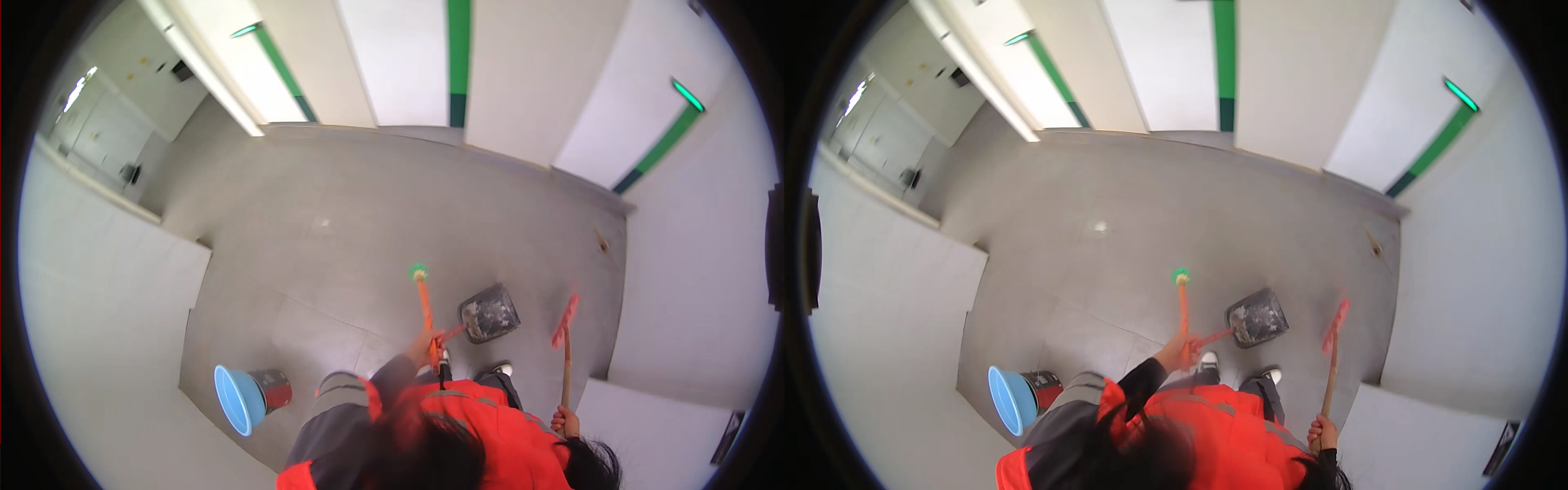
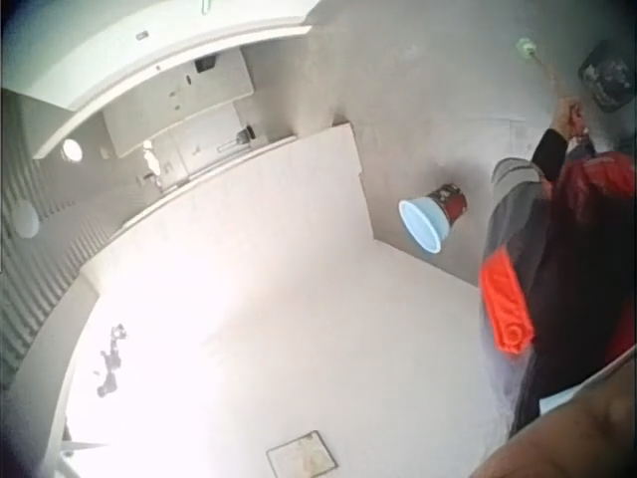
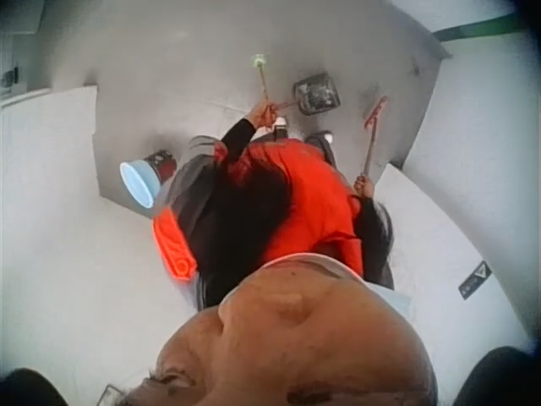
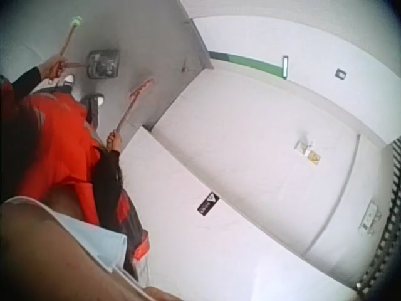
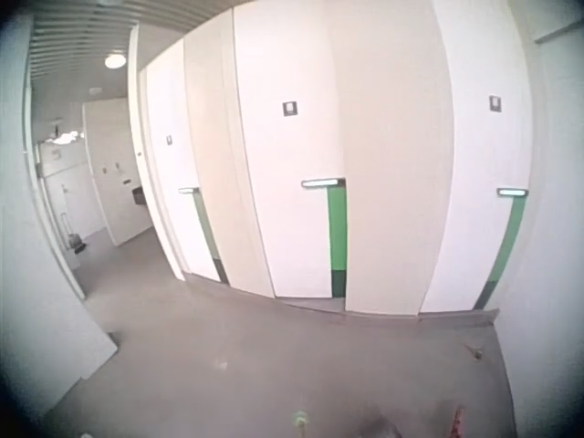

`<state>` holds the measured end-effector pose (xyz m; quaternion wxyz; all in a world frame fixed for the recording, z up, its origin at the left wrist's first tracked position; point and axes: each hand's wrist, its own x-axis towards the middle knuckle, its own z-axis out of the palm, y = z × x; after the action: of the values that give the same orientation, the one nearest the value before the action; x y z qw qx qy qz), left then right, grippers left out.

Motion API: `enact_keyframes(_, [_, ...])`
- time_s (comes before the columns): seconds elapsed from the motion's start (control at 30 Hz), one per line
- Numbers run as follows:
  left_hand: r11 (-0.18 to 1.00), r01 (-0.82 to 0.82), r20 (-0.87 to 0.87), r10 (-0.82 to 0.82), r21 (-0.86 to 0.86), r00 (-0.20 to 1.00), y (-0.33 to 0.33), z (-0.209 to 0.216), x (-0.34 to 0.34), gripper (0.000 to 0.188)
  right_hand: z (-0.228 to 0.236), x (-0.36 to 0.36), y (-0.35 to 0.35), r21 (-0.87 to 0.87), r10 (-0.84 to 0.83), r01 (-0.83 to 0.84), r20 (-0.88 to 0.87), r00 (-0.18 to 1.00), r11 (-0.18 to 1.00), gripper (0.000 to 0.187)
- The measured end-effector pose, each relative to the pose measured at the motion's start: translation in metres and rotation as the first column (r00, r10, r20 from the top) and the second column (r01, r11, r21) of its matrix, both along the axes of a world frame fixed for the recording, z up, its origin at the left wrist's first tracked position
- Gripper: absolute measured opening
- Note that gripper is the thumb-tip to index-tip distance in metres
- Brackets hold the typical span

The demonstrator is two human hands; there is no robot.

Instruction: Scrubbing a squat toilet and rinsing the stall walls and floor.

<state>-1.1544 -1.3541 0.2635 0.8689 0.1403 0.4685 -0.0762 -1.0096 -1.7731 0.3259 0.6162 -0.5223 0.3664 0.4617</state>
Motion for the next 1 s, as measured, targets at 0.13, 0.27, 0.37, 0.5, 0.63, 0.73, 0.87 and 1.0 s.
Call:
enact_keyframes(0.13, [0.954,-0.279,0.072,0.288,-0.107,0.955,0.048,0.058,-0.052,0.016,-0.049,0.042,0.012,-0.025,0.173,-0.174,-0.048,0.984,0.984,0.011])
enact_keyframes(0.27, [0.865,-0.455,0.187,0.492,-0.211,0.85,0.076,0.061,-0.109,0.016,-0.115,0.064,0.07,-0.296,0.553,-0.488,0.196,0.81,0.821,0.012])
enact_keyframes(0.37, [0.744,-0.622,0.136,0.661,-0.244,0.738,0.094,0.052,-0.132,0.018,-0.106,0.061,0.146,-0.626,0.818,-0.534,0.357,0.451,0.568,0.012])
enact_keyframes(0.5, [0.499,-0.847,0.178,0.864,-0.185,0.47,0.148,0.04,-0.148,0.023,-0.07,0.071,0.261,-0.881,0.941,-0.35,0.339,-0.001,0.318,0.012])
enact_keyframes(0.63, [0.3,-0.94,0.146,0.949,-0.161,0.278,0.22,0.051,-0.144,0.022,0.0,0.131,0.429,-0.45,0.908,-0.795,0.294,0.298,0.407,0.008])
enact_keyframes(0.73, [0.14,-0.989,0.026,0.99,-0.049,0.139,0.265,0.075,-0.143,0.02,0.011,0.15,0.519,-0.215,0.88,-0.862,0.244,0.408,0.459,0.006])
enact_keyframes(0.87, [-0.045,-0.998,0.047,0.998,-0.044,-0.047,0.323,0.085,-0.152,0.02,0.002,0.173,0.646,-0.042,0.868,-0.91,0.323,0.378,0.412,0.005])
enact_keyframes(1.0, [-0.178,-0.977,0.143,0.971,-0.118,-0.194,0.367,0.114,-0.16,0.02,-0.004,0.179,0.754,0.07,0.86,-0.889,0.229,0.456,0.453,0.007])
